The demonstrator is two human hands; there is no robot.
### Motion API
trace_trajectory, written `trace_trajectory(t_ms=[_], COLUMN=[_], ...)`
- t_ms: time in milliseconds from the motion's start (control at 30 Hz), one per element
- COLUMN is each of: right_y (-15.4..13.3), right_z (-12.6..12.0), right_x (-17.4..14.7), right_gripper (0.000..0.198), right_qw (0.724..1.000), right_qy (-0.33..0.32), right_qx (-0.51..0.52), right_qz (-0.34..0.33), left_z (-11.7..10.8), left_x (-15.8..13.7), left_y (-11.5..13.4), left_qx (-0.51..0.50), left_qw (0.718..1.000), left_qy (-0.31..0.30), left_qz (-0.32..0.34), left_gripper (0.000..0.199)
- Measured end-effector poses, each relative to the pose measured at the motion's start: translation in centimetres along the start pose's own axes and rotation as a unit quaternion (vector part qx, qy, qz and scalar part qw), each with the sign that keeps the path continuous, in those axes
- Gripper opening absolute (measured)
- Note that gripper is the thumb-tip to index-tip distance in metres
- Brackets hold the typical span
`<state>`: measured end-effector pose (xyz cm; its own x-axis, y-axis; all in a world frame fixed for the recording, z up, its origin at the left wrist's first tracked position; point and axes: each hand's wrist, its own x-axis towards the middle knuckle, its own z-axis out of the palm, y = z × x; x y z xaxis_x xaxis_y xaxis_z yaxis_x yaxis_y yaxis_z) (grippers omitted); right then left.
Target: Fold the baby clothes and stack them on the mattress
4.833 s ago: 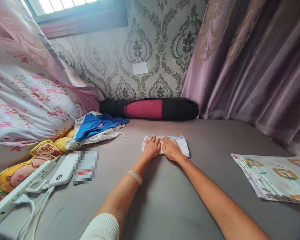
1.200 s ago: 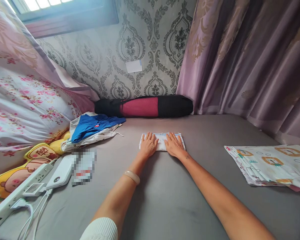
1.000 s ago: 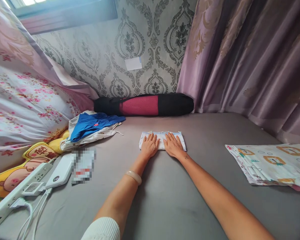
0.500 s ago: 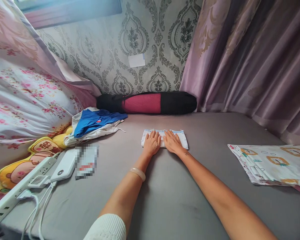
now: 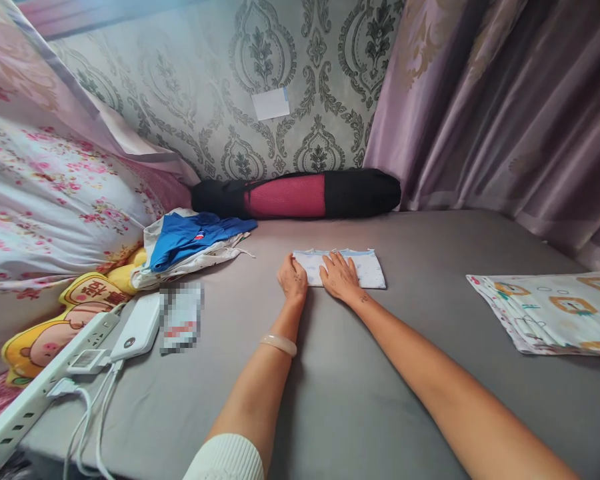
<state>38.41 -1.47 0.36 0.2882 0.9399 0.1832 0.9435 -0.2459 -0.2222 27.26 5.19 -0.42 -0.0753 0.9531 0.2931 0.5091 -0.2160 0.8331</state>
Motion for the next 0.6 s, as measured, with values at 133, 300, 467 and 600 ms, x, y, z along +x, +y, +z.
trace_trajectory(t_ms=[133,300,467,600], right_y=[-0.5,-2.4,-3.4,-3.3], right_z=[-0.6,-0.6,0.5,0.7], right_x=[0.5,0.9,1.0,0.8], right_gripper=[0.05,0.051,0.055,0.055], right_qw=[0.999,1.0,0.999,0.999], right_qy=[-0.034,-0.015,-0.004,0.0], right_qx=[-0.003,-0.015,-0.023,-0.031], right_qz=[0.007,-0.021,-0.028,-0.031], left_z=[-0.3,-0.3,0.0,0.1], left_x=[0.3,0.8,1.3,1.4], left_y=[-0.1,-0.6,-1.7,-1.9], left_qx=[-0.088,-0.18,-0.238,-0.252], left_qw=[0.995,0.98,0.965,0.961], left_qy=[0.006,0.05,0.079,0.088], left_qz=[-0.038,-0.066,-0.076,-0.08], left_gripper=[0.034,0.03,0.026,0.025])
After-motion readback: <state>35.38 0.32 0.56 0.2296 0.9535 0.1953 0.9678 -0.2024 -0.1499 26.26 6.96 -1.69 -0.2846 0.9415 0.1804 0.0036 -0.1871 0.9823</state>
